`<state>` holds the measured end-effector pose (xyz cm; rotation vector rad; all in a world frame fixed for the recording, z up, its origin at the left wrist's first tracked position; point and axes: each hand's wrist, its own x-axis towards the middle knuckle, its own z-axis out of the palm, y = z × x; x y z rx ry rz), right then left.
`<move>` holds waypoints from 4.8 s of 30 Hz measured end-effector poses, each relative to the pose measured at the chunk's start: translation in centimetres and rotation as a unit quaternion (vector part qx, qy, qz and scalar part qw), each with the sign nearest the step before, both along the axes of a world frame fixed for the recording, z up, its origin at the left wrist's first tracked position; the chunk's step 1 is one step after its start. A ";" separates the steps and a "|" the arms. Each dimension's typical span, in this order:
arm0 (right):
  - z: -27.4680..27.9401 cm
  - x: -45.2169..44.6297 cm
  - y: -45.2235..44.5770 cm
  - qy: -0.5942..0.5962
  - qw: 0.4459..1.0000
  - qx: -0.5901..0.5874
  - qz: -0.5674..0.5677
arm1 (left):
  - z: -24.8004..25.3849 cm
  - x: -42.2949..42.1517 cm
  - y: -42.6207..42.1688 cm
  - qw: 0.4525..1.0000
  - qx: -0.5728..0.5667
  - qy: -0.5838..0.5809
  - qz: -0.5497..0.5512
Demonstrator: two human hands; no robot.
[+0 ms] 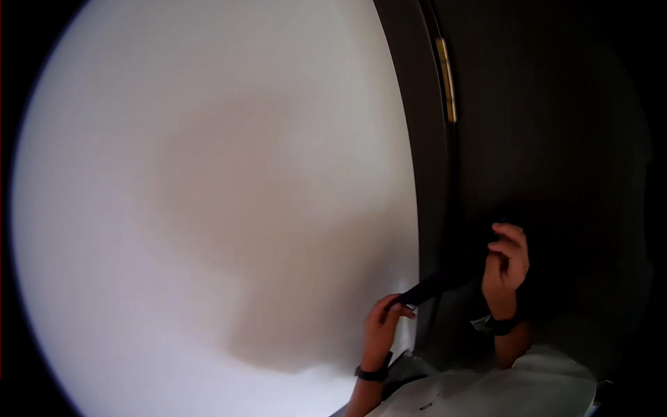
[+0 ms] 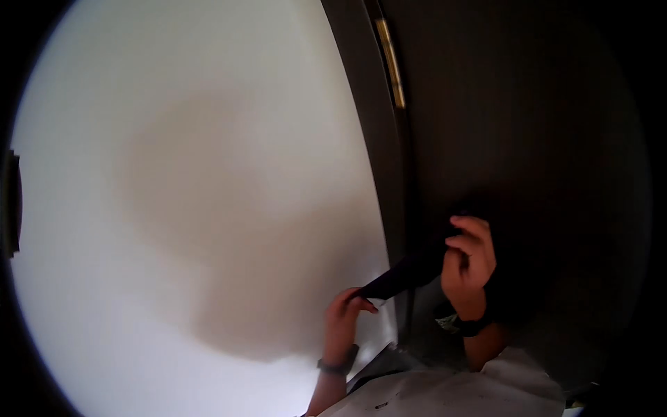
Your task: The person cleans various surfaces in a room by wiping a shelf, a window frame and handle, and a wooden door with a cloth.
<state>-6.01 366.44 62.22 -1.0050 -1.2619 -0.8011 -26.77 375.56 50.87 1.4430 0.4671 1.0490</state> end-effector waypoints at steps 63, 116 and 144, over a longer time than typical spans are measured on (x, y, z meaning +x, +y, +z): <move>1.1 3.3 -18.0 -0.106 0.956 -0.020 -0.274 | 3.6 9.0 -13.0 0.864 0.453 -0.142 0.168; 4.6 19.3 -69.7 0.061 0.945 0.074 -0.314 | 5.3 33.2 -57.0 0.818 0.472 -0.323 0.063; 4.6 10.0 -37.8 -0.048 0.951 -0.156 -0.261 | 9.1 23.6 -32.5 0.928 0.292 -0.146 0.179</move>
